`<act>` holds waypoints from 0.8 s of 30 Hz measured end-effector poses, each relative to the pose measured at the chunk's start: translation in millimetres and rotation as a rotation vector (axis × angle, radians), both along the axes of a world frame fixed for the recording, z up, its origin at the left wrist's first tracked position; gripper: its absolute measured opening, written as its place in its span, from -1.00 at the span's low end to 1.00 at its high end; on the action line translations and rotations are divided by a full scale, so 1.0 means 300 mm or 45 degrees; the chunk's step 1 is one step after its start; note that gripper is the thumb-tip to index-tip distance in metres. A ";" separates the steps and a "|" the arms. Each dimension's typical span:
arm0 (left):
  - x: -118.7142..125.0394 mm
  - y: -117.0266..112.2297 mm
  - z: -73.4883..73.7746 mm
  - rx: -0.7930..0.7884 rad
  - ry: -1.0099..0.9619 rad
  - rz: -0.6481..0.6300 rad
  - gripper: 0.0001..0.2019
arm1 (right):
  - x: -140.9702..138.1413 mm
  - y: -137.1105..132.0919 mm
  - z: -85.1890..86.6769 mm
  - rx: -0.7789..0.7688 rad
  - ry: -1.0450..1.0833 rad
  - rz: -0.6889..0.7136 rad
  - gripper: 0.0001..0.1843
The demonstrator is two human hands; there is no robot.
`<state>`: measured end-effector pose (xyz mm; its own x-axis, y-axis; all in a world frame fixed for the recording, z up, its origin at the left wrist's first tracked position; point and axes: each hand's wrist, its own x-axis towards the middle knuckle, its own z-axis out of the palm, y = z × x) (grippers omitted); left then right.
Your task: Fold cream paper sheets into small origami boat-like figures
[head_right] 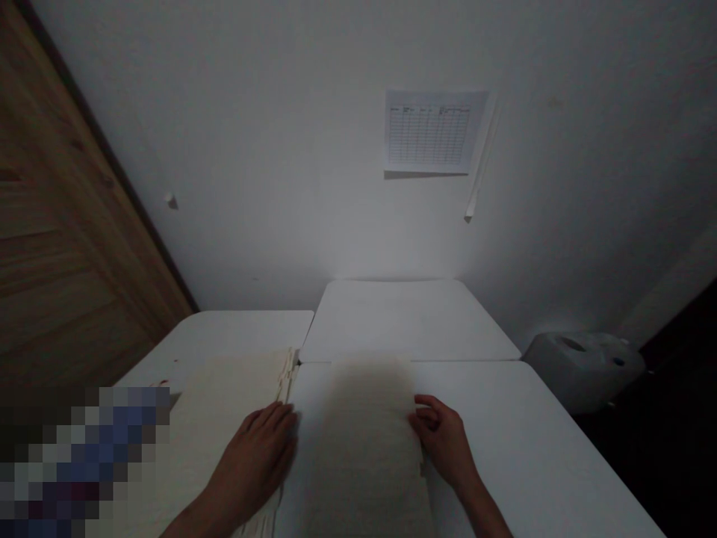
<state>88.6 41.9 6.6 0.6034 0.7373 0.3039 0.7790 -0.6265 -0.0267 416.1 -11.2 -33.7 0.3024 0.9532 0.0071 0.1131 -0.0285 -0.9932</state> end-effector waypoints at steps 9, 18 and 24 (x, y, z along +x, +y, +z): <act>0.050 0.031 0.007 -0.265 -0.588 0.031 -0.71 | -0.023 0.002 0.006 0.009 0.058 0.059 -0.51; 0.125 0.058 -0.028 -0.999 -1.266 0.195 -0.63 | -0.043 0.002 0.008 0.000 0.070 -0.005 -0.49; 0.128 0.050 -0.049 -0.929 -1.207 0.223 -0.71 | -0.052 -0.004 0.007 -0.017 -0.057 -0.076 -0.55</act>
<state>126.9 57.0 -8.2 0.2411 0.9692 0.0500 0.3733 -0.1401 0.9171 400.5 -12.2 -31.4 0.3585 0.9335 0.0095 0.1548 -0.0494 -0.9867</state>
